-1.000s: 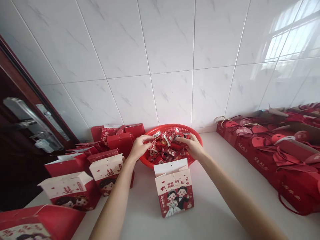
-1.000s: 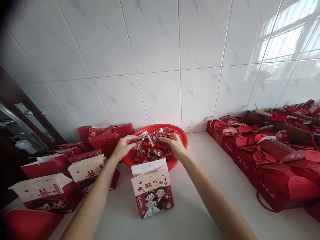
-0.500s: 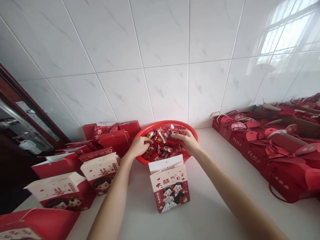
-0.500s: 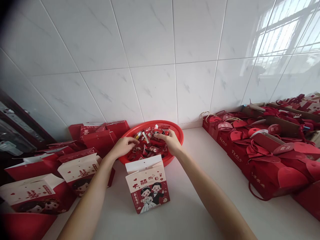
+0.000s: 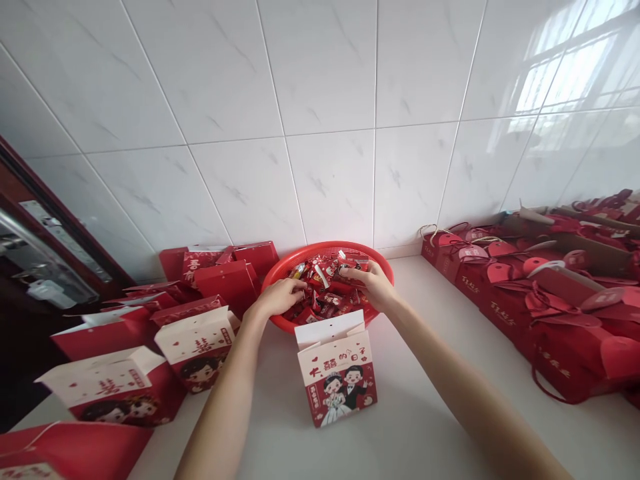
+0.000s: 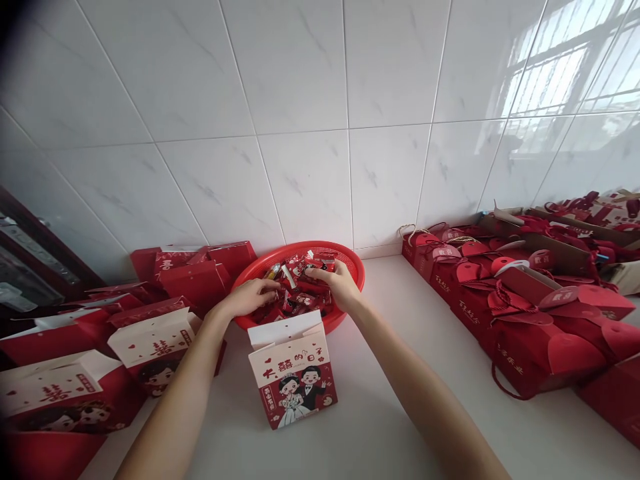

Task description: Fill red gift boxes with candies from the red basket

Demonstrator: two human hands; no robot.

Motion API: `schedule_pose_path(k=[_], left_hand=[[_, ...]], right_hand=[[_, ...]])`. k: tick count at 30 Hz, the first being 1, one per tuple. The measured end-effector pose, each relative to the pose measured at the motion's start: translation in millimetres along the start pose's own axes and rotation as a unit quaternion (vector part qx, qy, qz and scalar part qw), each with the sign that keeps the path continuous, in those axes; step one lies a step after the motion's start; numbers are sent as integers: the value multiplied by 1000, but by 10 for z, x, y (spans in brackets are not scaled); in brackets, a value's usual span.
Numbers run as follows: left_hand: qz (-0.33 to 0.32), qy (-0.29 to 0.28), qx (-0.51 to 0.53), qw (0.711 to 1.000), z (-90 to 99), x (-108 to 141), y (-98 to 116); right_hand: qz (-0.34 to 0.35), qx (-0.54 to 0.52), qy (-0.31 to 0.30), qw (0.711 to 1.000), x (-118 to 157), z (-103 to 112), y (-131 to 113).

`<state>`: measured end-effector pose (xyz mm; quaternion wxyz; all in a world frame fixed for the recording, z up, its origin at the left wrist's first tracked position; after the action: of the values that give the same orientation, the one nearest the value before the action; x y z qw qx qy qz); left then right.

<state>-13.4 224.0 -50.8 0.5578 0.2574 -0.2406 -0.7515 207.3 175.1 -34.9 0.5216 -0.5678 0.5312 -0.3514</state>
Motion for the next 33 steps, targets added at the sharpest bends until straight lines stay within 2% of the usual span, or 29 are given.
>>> schedule_pose_path(k=[2,6,11,15,19,24,28,33], left_hand=[[13,45,56,997,39,34,9],[-9,136,185,973,145,116,55],[-33,165,333,928,218,166,120],[-66,155,365,916,313,260,357],[-121,81,338,930,429,544,820],[-234,-8,199,951,463,1108,1409],[-250,-23,101,963,323,1324,1552],[-249,3,27,968,184,1276,1541]], right_hand=[[3,-1,-2,1000,-1,5,1],[8,-3,-2,1000,-10,20,12],[-2,-5,6,1000,11,19,0],[-15,-13,21,1000,15,30,0],[13,-16,8,1000,21,30,-113],[90,6,-3,996,226,9,-528],[146,44,-11,988,498,-36,-839],[182,75,-5,980,720,-58,-1004]])
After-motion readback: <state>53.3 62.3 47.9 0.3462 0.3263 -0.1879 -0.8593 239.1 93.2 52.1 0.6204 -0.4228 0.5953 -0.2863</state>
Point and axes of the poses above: each hand's wrist, its own x-axis away from the middle knuckle, its own z-axis out of the back of the hand, y = z × x, the point moved 5 cm from there along -x, towards the middle knuckle, and after that the axes turned 13 degrees about x, right-handed, at the moved point
